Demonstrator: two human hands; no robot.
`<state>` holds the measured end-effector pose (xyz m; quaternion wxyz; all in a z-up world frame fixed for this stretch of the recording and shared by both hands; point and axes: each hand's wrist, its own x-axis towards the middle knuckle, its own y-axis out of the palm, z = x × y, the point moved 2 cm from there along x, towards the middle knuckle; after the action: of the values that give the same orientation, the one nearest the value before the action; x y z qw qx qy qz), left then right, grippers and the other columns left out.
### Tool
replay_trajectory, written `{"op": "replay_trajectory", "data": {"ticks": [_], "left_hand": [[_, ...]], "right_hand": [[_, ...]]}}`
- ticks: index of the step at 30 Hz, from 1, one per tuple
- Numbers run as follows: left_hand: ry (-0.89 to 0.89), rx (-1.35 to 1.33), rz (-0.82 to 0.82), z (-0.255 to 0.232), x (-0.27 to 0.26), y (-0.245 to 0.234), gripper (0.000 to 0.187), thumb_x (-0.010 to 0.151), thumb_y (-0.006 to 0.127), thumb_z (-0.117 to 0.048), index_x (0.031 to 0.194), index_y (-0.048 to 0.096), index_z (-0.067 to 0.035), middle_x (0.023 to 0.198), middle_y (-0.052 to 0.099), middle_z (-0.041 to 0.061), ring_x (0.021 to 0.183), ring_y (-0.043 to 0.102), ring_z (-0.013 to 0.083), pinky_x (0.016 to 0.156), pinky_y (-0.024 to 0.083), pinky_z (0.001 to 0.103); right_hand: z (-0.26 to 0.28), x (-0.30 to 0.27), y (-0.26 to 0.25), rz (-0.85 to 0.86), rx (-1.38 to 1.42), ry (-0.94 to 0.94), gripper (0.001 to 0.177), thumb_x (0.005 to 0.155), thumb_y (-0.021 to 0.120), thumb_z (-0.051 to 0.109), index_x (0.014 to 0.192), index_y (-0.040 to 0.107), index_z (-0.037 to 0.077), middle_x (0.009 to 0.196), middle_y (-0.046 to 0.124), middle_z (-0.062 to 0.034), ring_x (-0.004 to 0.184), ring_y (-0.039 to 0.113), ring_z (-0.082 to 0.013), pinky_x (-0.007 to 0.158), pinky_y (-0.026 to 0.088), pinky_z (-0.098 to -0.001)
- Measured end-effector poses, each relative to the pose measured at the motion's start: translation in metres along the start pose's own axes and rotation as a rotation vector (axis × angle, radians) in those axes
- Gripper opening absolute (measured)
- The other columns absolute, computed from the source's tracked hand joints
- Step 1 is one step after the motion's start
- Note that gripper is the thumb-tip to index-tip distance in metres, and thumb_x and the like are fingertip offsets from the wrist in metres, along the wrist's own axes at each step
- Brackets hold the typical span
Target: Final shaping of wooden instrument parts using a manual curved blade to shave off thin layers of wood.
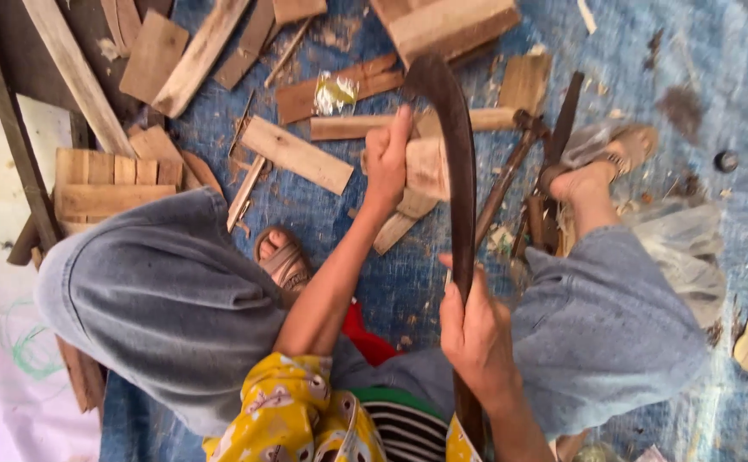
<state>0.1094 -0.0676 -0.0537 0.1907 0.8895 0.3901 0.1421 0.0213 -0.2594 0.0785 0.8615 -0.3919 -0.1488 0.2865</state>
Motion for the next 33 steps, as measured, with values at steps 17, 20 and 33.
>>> {"op": "replay_trajectory", "data": {"ticks": [17,20,33], "left_hand": [[0.033,0.054,-0.001,-0.035,-0.008,0.010,0.060,0.108,0.048,-0.034,0.052,0.050,-0.014,0.043,0.041,-0.003,0.044,0.042,0.0079,0.050,0.039,0.026],[0.094,-0.031,0.060,-0.003,-0.007,0.002,0.061,0.111,0.038,-0.043,0.056,0.051,-0.019,0.042,0.045,-0.004,0.035,0.045,0.0110,0.043,0.039,0.020],[0.048,0.222,-0.086,-0.001,0.000,-0.007,0.049,0.108,0.044,-0.039,0.072,0.064,-0.013,0.065,0.060,0.007,0.071,0.059,0.0171,0.078,0.047,0.035]], "right_hand": [[0.006,-0.032,-0.016,-0.101,-0.089,-0.084,0.034,0.093,0.056,0.014,0.118,0.064,-0.007,0.050,0.066,-0.0040,0.038,0.065,-0.0244,0.038,0.052,-0.0339],[-0.012,-0.023,-0.006,-0.171,-0.052,-0.126,0.032,0.092,0.056,0.010,0.117,0.073,-0.002,0.055,0.067,-0.0021,0.041,0.064,-0.0217,0.045,0.054,-0.0311],[-0.008,-0.013,0.003,-0.188,0.059,-0.131,0.029,0.096,0.051,0.007,0.111,0.071,-0.007,0.058,0.063,-0.0109,0.059,0.065,-0.0304,0.059,0.054,-0.0395]]}}
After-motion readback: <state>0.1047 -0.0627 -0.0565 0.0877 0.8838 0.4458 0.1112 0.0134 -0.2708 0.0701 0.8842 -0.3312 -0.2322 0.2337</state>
